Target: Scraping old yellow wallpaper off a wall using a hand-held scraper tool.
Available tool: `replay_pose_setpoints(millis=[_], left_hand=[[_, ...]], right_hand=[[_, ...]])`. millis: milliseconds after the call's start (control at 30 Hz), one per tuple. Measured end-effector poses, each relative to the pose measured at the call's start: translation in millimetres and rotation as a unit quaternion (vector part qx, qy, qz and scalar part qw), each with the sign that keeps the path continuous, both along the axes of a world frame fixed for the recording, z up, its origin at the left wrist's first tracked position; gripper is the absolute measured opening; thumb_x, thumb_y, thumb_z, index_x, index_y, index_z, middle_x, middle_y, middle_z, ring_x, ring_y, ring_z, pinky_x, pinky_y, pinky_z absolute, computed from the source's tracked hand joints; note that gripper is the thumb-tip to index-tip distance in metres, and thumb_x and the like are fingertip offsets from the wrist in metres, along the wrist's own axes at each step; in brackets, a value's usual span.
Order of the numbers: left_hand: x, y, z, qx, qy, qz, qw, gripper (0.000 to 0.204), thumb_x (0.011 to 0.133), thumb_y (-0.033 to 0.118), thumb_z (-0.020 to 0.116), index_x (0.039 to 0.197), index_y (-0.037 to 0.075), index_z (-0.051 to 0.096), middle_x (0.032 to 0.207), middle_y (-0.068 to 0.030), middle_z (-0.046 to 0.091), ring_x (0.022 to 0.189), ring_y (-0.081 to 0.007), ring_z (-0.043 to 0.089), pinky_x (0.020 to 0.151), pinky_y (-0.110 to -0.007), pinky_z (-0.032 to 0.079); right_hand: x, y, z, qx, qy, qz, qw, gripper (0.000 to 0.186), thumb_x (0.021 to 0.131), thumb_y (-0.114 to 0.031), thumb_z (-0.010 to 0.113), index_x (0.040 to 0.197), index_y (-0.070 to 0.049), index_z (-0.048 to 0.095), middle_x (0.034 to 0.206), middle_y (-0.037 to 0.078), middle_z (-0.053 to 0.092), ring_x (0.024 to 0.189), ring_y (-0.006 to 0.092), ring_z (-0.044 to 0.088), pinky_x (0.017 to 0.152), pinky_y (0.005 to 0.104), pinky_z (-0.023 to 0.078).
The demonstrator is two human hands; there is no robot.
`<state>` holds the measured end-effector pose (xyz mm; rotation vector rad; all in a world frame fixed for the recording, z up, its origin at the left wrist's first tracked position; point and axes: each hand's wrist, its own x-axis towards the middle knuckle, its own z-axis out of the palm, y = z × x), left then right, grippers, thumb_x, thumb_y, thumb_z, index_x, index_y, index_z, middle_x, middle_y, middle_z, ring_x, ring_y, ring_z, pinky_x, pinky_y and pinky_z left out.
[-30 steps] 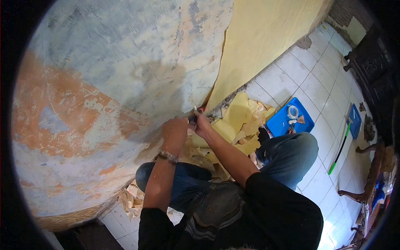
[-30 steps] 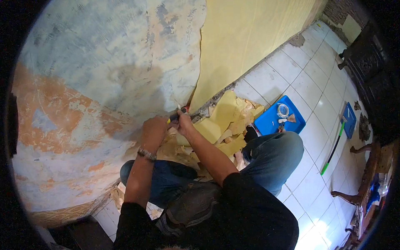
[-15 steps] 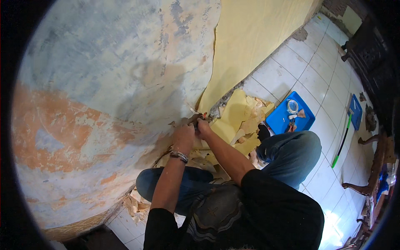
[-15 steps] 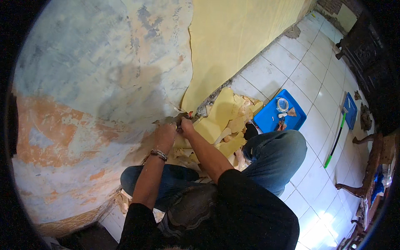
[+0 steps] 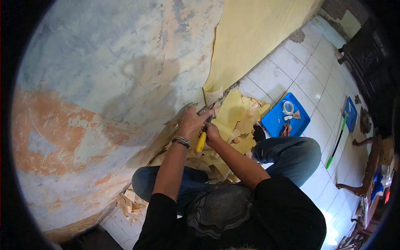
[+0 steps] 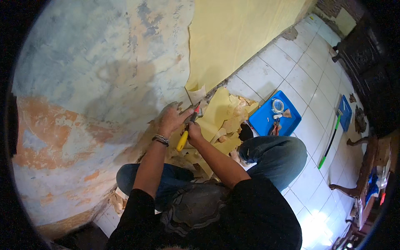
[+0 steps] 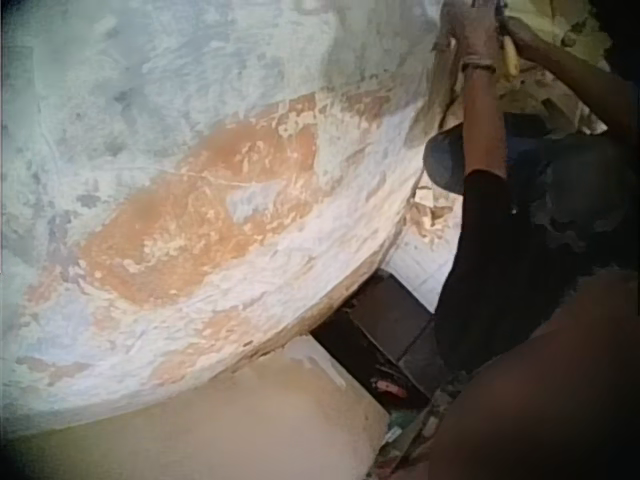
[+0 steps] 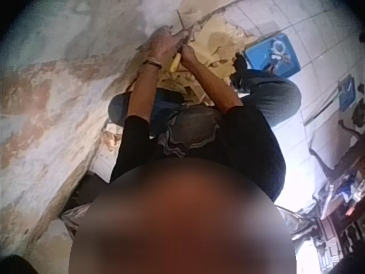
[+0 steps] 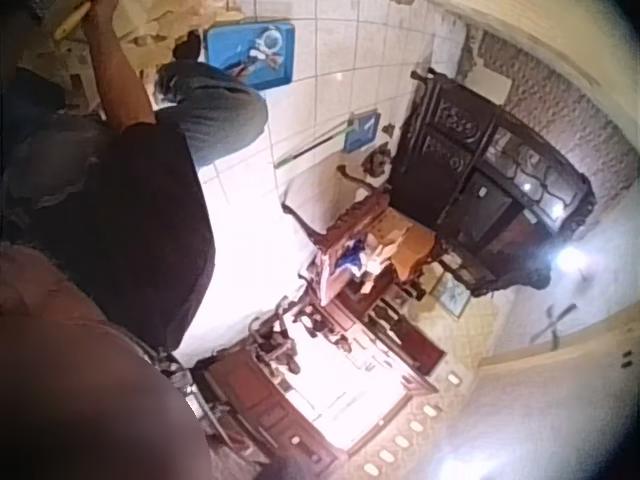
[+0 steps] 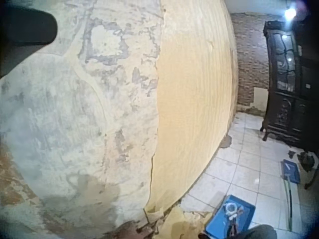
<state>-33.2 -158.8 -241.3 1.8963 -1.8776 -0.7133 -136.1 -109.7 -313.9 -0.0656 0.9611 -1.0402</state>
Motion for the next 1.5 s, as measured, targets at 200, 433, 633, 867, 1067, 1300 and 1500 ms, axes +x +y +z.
replay_pose_setpoints(millis=[200,433,633,867,1067,1300,1500], left_hand=[[-34.5,-28.0,13.7,0.096,0.1,0.076,0.987,0.079,0.075,0.067,0.065,0.114,-0.002,0.061,0.105,-0.0272,0.067,0.101,-0.042,0.064,0.087,-0.049,0.05],[-51.4,-37.6,-4.3,0.013,-0.027,0.034,0.999,0.034,0.088,0.029,0.058,0.107,0.001,0.063,0.101,-0.0254,0.067,0.097,-0.0438,0.064,0.084,-0.052,0.05],[-43.8,-40.8,6.8,-0.05,-0.075,-0.036,0.995,0.02,0.081,0.013,0.064,0.096,0.0,0.064,0.098,-0.0244,0.066,0.096,-0.0428,0.062,0.082,-0.047,0.05],[-21.9,-65.9,17.3,-0.031,-0.083,-0.169,0.982,0.023,0.075,0.012,0.069,0.092,-0.001,0.062,0.092,-0.0219,0.066,0.093,-0.0404,0.063,0.08,-0.045,0.05],[-49.6,-67.2,4.6,-0.076,-0.056,-0.148,0.984,0.016,0.074,0.009,0.066,0.086,-0.001,0.063,0.088,-0.0237,0.066,0.089,-0.0417,0.063,0.077,-0.049,0.051],[-35.1,-74.0,21.4,0.015,0.023,-0.155,0.988,0.029,0.072,0.011,0.071,0.098,-0.001,0.066,0.088,-0.0176,0.07,0.085,-0.0316,0.068,0.076,-0.037,0.053],[-10.4,-78.5,9.9,0.036,0.056,-0.154,0.986,0.025,0.071,0.008,0.071,0.094,0.0,0.067,0.084,-0.0158,0.07,0.077,-0.0296,0.068,0.071,-0.038,0.053]], right_hand=[[-14.7,21.8,8.4,0.036,0.015,0.09,0.995,0.013,0.095,-0.016,0.048,0.094,-0.004,0.052,0.074,0.008,0.054,0.065,0.0213,0.055,0.057,0.0357,0.046],[-1.5,50.5,28.0,0.046,0.005,0.132,0.99,0.021,0.097,-0.02,0.049,0.107,-0.002,0.051,0.08,0.01,0.053,0.064,0.0239,0.053,0.057,0.0392,0.047],[-3.3,51.0,59.9,0.024,0.013,0.116,0.993,0.022,0.096,-0.021,0.05,0.109,-0.002,0.05,0.081,0.01,0.053,0.063,0.0227,0.054,0.056,0.0383,0.048],[-11.4,77.6,101.8,0.038,0.012,0.182,0.983,0.017,0.096,-0.023,0.05,0.102,-0.008,0.05,0.078,0.005,0.055,0.058,0.0181,0.054,0.05,0.0315,0.045],[13.2,49.3,84.9,-0.005,0.026,0.065,0.998,0.019,0.096,-0.022,0.049,0.107,-0.006,0.05,0.079,0.005,0.053,0.06,0.0193,0.054,0.053,0.0322,0.047],[43.4,-1.2,42.1,-0.087,0.069,0.018,0.994,0.021,0.097,-0.019,0.045,0.107,-0.002,0.053,0.081,0.01,0.059,0.064,0.0197,0.055,0.057,0.0343,0.047],[54.0,-5.4,33.9,-0.033,0.067,-0.008,0.997,0.019,0.096,-0.018,0.047,0.107,-0.003,0.05,0.085,0.01,0.057,0.064,0.0195,0.055,0.053,0.0347,0.048]])
